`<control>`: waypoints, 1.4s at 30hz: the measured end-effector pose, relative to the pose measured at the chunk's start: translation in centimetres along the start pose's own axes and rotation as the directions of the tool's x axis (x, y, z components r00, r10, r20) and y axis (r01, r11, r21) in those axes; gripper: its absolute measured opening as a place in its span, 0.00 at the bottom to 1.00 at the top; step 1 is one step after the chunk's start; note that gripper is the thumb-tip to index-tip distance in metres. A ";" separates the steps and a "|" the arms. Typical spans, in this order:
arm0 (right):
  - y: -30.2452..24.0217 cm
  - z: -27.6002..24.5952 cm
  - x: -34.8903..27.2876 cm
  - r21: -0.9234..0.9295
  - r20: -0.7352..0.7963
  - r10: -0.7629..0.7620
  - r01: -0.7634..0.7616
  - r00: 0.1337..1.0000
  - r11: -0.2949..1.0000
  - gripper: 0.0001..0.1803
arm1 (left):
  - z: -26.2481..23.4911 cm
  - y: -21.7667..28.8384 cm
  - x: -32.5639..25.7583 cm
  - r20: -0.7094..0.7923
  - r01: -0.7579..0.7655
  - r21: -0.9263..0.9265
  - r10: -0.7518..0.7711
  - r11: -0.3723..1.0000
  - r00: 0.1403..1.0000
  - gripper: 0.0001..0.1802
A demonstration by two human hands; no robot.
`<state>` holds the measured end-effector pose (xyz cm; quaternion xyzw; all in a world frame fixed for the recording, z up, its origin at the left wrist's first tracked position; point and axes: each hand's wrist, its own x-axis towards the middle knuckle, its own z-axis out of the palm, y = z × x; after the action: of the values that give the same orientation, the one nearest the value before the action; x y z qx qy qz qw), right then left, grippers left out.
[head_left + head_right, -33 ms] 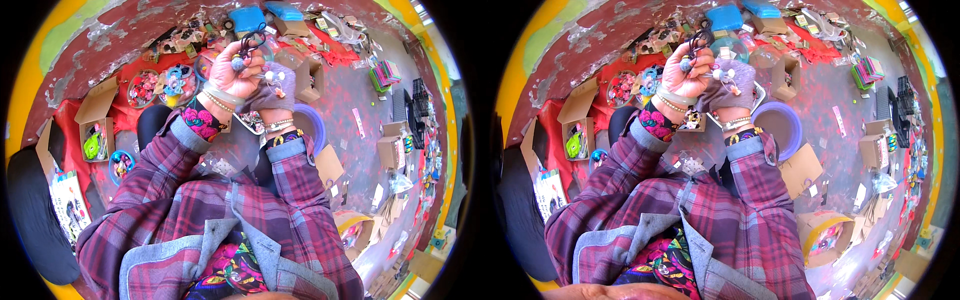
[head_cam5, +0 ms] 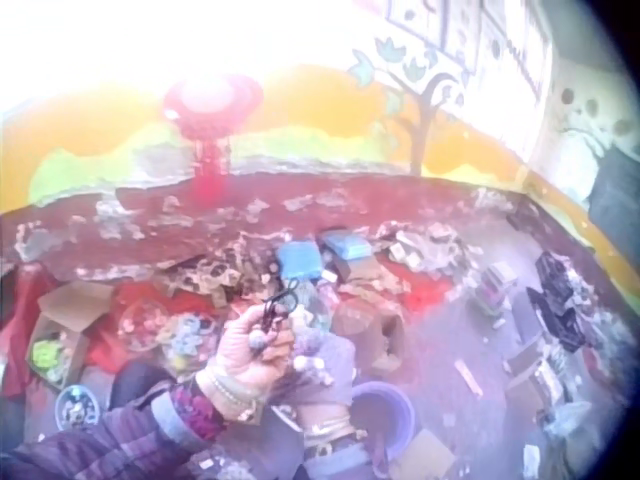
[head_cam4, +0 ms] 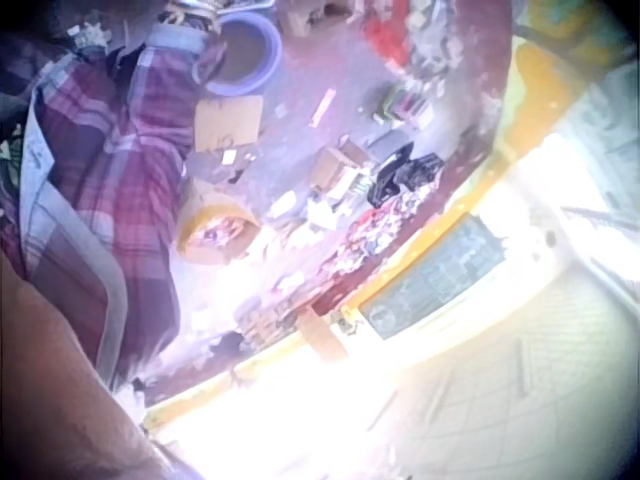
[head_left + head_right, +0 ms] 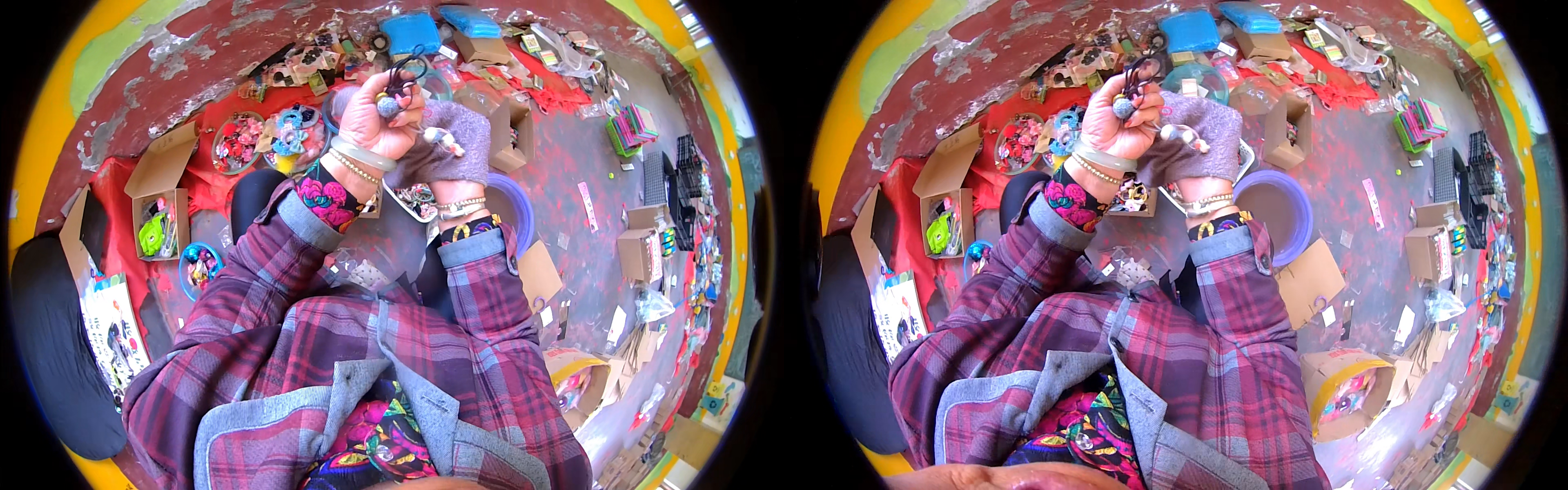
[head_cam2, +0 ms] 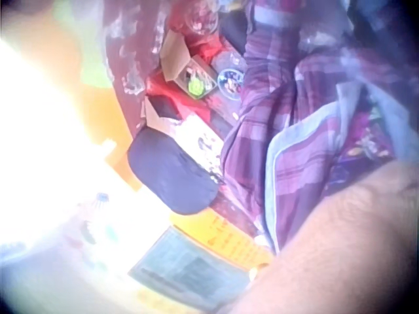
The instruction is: The person sits on the floor and sorts through a container of small hair accessories, picking them up one by one, inspecting them, and placing them into a separate container.
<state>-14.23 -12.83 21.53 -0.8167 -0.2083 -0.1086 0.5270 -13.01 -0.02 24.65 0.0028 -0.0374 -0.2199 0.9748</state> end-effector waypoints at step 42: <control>0.0 5.9 2.6 -0.429 0.066 -0.277 0.278 0.959 0.859 0.13 | -8.0 3.1 -1.8 -0.299 -0.253 0.143 0.285 0.957 0.910 0.14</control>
<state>-12.20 -6.84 20.09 -0.8751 -0.2948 -0.2261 0.3103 -12.75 3.49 16.60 0.0822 0.1084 -0.0779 0.9876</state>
